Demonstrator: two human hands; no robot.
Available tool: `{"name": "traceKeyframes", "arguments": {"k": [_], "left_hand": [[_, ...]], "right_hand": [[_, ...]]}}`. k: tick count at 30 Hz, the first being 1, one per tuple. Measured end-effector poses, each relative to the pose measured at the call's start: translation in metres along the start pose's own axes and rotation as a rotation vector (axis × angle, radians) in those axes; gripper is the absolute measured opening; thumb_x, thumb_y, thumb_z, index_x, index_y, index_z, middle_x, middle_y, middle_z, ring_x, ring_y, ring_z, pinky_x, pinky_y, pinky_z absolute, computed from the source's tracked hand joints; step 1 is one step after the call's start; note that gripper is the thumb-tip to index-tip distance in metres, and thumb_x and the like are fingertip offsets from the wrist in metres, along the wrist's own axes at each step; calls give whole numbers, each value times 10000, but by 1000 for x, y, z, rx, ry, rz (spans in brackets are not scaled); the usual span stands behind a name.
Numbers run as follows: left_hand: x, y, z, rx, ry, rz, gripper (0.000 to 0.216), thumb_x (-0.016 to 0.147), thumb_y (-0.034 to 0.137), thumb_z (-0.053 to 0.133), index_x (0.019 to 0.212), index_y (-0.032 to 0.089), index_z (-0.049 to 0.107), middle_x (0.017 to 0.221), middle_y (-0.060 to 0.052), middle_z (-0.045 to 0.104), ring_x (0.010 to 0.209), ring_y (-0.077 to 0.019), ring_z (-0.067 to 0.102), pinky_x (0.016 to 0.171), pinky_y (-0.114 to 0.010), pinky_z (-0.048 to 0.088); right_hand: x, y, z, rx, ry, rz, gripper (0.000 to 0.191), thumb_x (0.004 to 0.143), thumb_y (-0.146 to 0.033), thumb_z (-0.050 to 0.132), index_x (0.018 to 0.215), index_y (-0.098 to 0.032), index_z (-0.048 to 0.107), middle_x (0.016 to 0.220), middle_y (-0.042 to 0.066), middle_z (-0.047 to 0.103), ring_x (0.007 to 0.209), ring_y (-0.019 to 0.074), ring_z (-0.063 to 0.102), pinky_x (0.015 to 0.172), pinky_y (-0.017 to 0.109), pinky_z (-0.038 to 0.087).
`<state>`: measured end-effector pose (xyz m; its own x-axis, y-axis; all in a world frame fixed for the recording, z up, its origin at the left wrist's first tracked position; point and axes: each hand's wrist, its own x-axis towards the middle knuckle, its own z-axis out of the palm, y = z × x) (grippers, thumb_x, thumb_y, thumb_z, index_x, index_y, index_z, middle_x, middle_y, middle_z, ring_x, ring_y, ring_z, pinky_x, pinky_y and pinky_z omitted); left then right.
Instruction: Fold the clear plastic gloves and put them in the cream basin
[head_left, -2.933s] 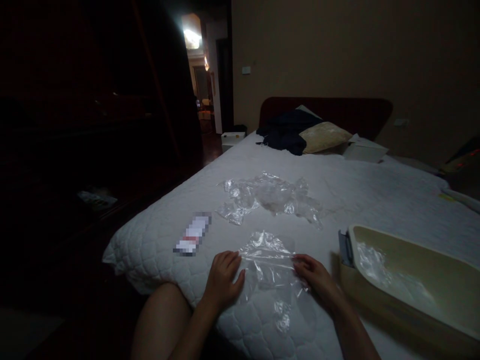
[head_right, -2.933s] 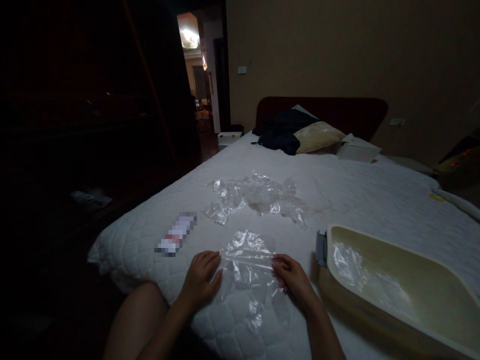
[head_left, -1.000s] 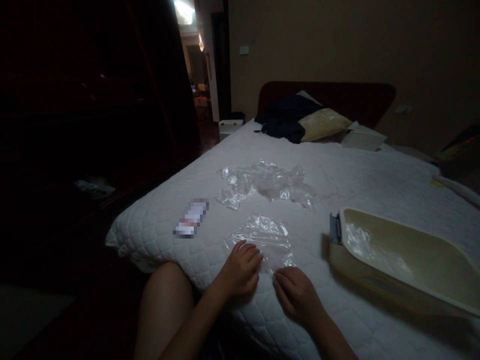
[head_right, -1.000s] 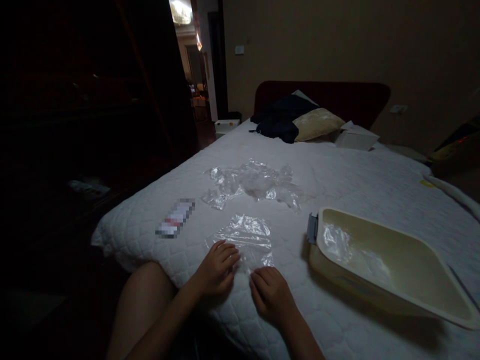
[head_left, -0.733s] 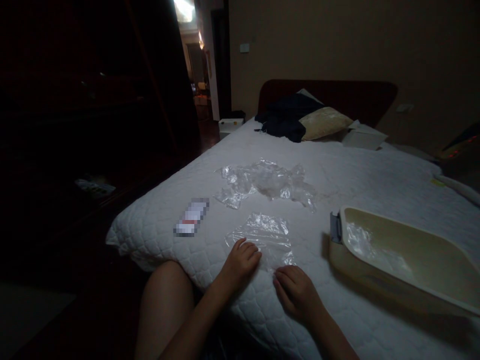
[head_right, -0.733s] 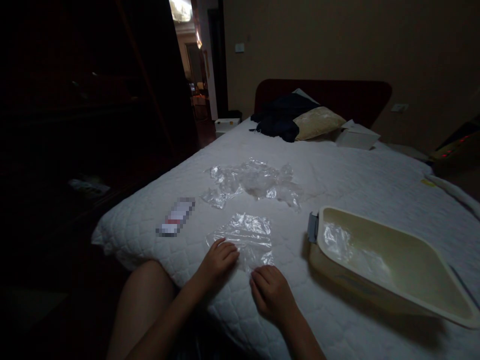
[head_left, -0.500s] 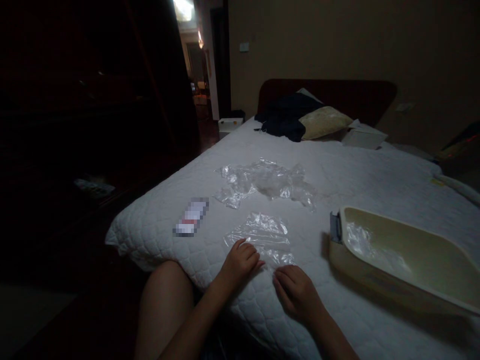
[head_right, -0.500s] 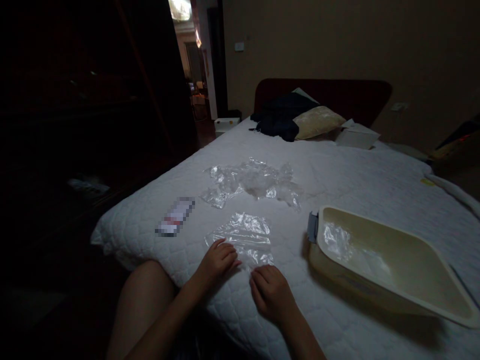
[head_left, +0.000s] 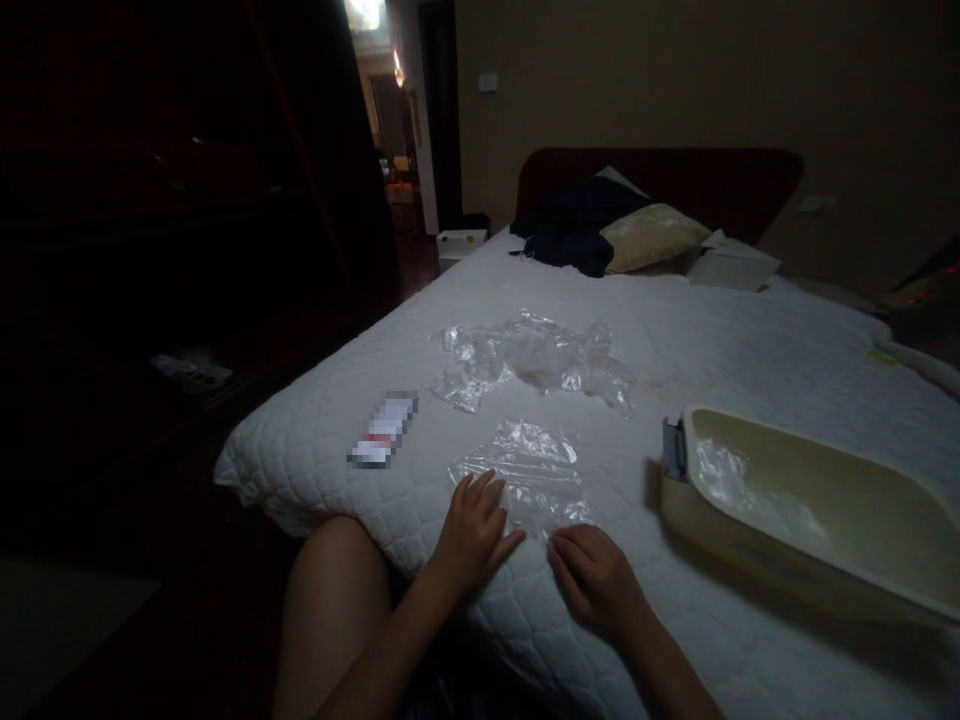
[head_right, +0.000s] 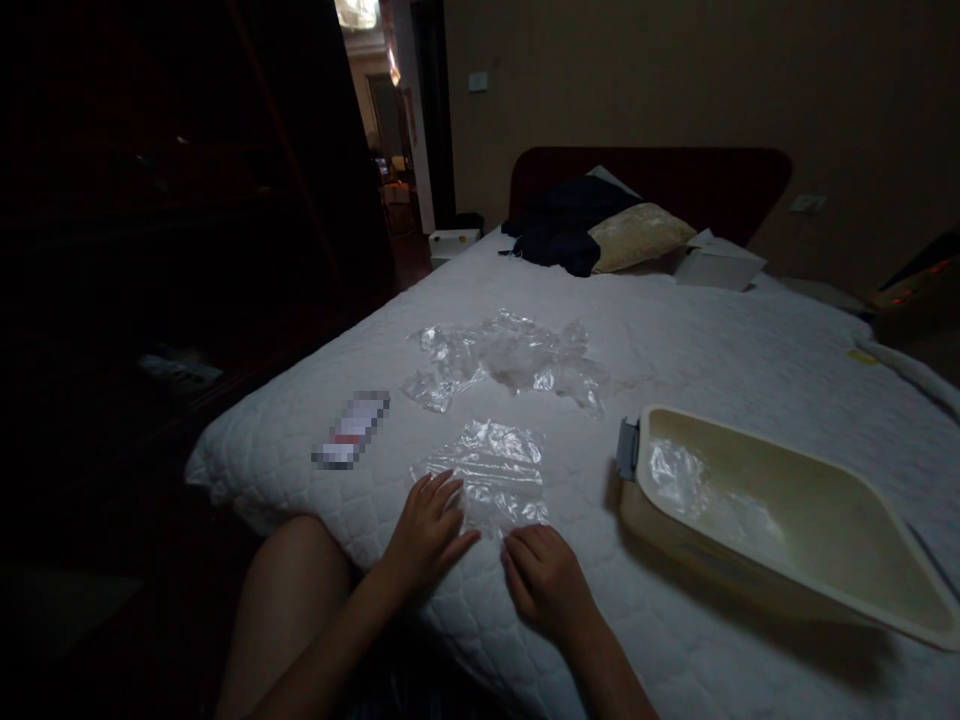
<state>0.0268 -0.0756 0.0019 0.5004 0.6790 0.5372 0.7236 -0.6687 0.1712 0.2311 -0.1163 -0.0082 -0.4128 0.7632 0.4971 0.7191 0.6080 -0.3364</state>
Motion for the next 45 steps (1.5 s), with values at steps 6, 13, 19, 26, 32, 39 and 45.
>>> {"name": "traceKeyframes", "arguments": {"k": [6, 13, 19, 26, 32, 39, 45], "left_hand": [[7, 9, 11, -20, -24, -128, 146, 770, 299, 549, 848, 181, 587, 1180, -92, 510, 1204, -274, 340, 972, -503, 298], [-3, 11, 4, -8, 45, -17, 71, 733, 194, 522, 717, 173, 588, 1218, -90, 489, 1222, -281, 315, 996, -503, 243], [-10, 5, -2, -119, 5, 155, 118, 628, 230, 538, 717, 170, 585, 1079, -108, 572, 1128, -269, 429, 981, -474, 268], [-3, 0, -5, -259, -86, 36, 142, 678, 139, 462, 757, 177, 574, 1031, -63, 616, 1099, -202, 480, 1014, -447, 245], [3, -11, -5, -160, -96, -4, 283, 759, 303, 479, 982, 143, 549, 1138, -122, 567, 1185, -251, 403, 1038, -516, 171], [1, -20, 4, -121, -143, 22, 577, 747, 397, 509, 1240, 133, 367, 1305, -166, 408, 1254, -263, 299, 1026, -542, 183], [1, -20, 5, -92, -169, 48, 517, 762, 372, 489, 1215, 137, 406, 1302, -155, 414, 1271, -270, 260, 1030, -542, 161]], "right_hand": [[1, -1, -1, -2, -1, -3, 177, 782, -132, 474, 916, -146, 590, 835, 89, 615, 769, 177, 547, 705, 334, 449], [0, 0, 0, -9, 16, 3, 177, 777, -141, 483, 918, -154, 589, 832, 88, 615, 782, 184, 550, 712, 342, 452], [1, -1, -2, 6, 1, 42, 165, 763, -144, 487, 901, -156, 576, 847, 92, 590, 784, 190, 527, 703, 350, 446], [-1, 4, -4, -41, 95, 47, 137, 740, -167, 503, 857, -170, 576, 873, 83, 605, 826, 194, 554, 805, 400, 414], [6, 4, -9, -209, 214, 121, 208, 755, -190, 500, 947, -185, 580, 979, 78, 619, 929, 221, 553, 960, 514, 231], [16, -14, -4, -274, 224, 186, 144, 773, -263, 544, 867, -169, 598, 836, 80, 625, 805, 209, 550, 783, 385, 366], [35, -13, 13, -418, 182, 174, 233, 799, -285, 522, 965, -129, 570, 945, 141, 594, 871, 249, 513, 762, 389, 366]]}}
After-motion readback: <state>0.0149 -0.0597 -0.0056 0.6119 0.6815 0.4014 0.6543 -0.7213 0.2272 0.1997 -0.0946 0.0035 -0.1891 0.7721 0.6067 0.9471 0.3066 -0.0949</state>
